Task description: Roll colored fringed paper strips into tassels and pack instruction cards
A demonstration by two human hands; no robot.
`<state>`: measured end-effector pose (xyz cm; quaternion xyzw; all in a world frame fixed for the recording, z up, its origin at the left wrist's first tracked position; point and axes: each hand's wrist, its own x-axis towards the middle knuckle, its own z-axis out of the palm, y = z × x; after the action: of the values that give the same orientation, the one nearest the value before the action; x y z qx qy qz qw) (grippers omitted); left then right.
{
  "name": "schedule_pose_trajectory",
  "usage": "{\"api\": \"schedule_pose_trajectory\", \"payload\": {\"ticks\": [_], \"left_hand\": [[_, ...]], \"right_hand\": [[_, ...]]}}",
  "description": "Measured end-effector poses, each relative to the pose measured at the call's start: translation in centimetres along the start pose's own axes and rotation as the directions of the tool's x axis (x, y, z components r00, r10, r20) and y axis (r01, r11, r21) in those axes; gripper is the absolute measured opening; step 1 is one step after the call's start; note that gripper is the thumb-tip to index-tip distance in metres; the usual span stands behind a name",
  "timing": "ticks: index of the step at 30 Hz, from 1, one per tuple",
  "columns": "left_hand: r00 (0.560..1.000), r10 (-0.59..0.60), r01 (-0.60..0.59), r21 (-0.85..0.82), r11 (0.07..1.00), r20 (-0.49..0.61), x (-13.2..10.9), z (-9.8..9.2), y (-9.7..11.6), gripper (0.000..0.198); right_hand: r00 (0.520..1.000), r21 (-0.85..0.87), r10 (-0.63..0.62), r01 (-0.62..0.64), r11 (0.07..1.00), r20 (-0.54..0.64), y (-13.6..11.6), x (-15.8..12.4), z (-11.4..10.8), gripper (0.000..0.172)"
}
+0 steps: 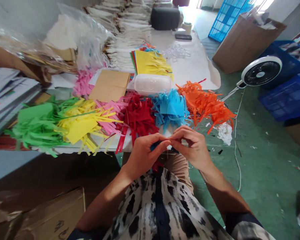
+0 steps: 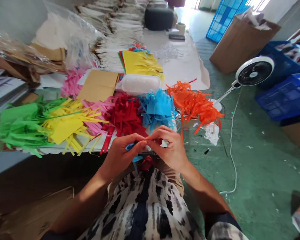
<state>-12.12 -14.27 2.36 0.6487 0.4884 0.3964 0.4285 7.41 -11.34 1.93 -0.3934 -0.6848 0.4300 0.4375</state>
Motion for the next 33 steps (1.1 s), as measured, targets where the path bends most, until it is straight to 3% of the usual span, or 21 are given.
{"api": "schedule_pose_trajectory", "payload": {"ticks": [3, 6, 9, 11, 14, 16, 19, 21, 23, 24, 25, 26, 27, 28, 30, 33], "left_hand": [[0.998, -0.014, 0.013, 0.018, 1.0, 0.055, -0.2, -0.5, -0.1, 0.033], [0.997, -0.019, 0.016, 0.036, 0.999, 0.078, -0.7, -1.2, -0.3, 0.033], [0.993, -0.049, 0.048, 0.008, 0.999, 0.105, -1.0, -1.6, -0.1, 0.034], [0.994, -0.07, 0.072, -0.019, 0.997, 0.089, -0.9, -1.5, 0.2, 0.035], [0.997, -0.051, 0.053, -0.046, 0.997, 0.051, -0.1, -0.6, 0.8, 0.034], [0.997, -0.032, 0.036, -0.063, 0.997, 0.066, 0.7, 0.1, 0.9, 0.031], [0.986, -0.05, 0.062, -0.069, 0.996, 0.16, 1.7, 0.8, 0.2, 0.032], [0.98, -0.069, 0.077, -0.031, 0.997, 0.187, 2.1, 0.6, -0.8, 0.034], [0.988, -0.085, 0.083, 0.019, 0.996, 0.128, 2.2, 0.0, -1.9, 0.03], [0.993, -0.093, 0.089, 0.051, 0.995, 0.073, 2.2, -0.3, -2.5, 0.027], [0.995, -0.095, 0.093, 0.086, 0.992, 0.015, 2.1, -0.7, -3.1, 0.025], [0.996, -0.087, 0.09, 0.125, 0.988, -0.029, 2.0, -1.1, -3.6, 0.023], [0.997, -0.065, 0.073, 0.172, 0.982, -0.049, 1.9, -1.3, -4.0, 0.02], [0.999, -0.03, 0.039, 0.224, 0.974, -0.043, 1.7, -1.5, -4.4, 0.017], [0.997, 0.059, -0.069, 0.316, 0.946, 0.042, 1.3, -1.5, -5.0, 0.012], [0.963, 0.158, -0.24, 0.434, 0.868, 0.217, 0.7, -0.9, -5.8, 0.015]], "right_hand": [[0.996, 0.087, 0.088, -0.089, 0.992, 0.023, 0.1, -0.4, 0.0, 0.02], [0.983, 0.156, 0.171, -0.16, 0.975, -0.062, 0.4, -0.9, 0.0, 0.025], [0.977, 0.195, 0.175, -0.15, 0.969, -0.119, 0.7, -1.2, 0.1, 0.022], [0.98, 0.278, 0.184, -0.155, 0.948, -0.081, 0.8, -1.2, 0.3, 0.02], [0.986, 0.315, 0.161, -0.167, 0.934, 0.043, 0.7, -1.0, 0.4, 0.04], [0.987, 0.256, 0.148, -0.159, 0.954, 0.062, 0.6, -0.8, -0.1, 0.028], [0.975, 0.258, 0.212, -0.188, 0.948, -0.066, 0.8, 0.3, -2.8, 0.023], [0.94, 0.269, 0.252, -0.188, 0.945, -0.23, 1.1, 1.5, -6.1, 0.022], [0.88, 0.197, 0.176, -0.096, 0.976, -0.441, 1.4, 3.0, -9.9, 0.019], [0.825, 0.104, 0.06, -0.002, 0.995, -0.562, 1.5, 3.6, -11.7, 0.018], [0.724, -0.055, -0.116, 0.107, 0.993, -0.68, 1.6, 4.1, -13.2, 0.02], [0.644, -0.215, -0.27, 0.164, 0.963, -0.716, 1.8, 4.5, -14.4, 0.021], [0.613, -0.337, -0.372, 0.177, 0.925, -0.697, 1.9, 4.8, -15.3, 0.022], [0.617, -0.438, -0.44, 0.167, 0.883, -0.653, 2.2, 4.8, -15.8, 0.022], [0.736, -0.589, -0.463, 0.109, 0.801, -0.494, 3.2, 4.7, -15.9, 0.025], [0.899, -0.748, -0.367, 0.07, 0.66, -0.24, 5.7, 4.2, -14.8, 0.042]]}}
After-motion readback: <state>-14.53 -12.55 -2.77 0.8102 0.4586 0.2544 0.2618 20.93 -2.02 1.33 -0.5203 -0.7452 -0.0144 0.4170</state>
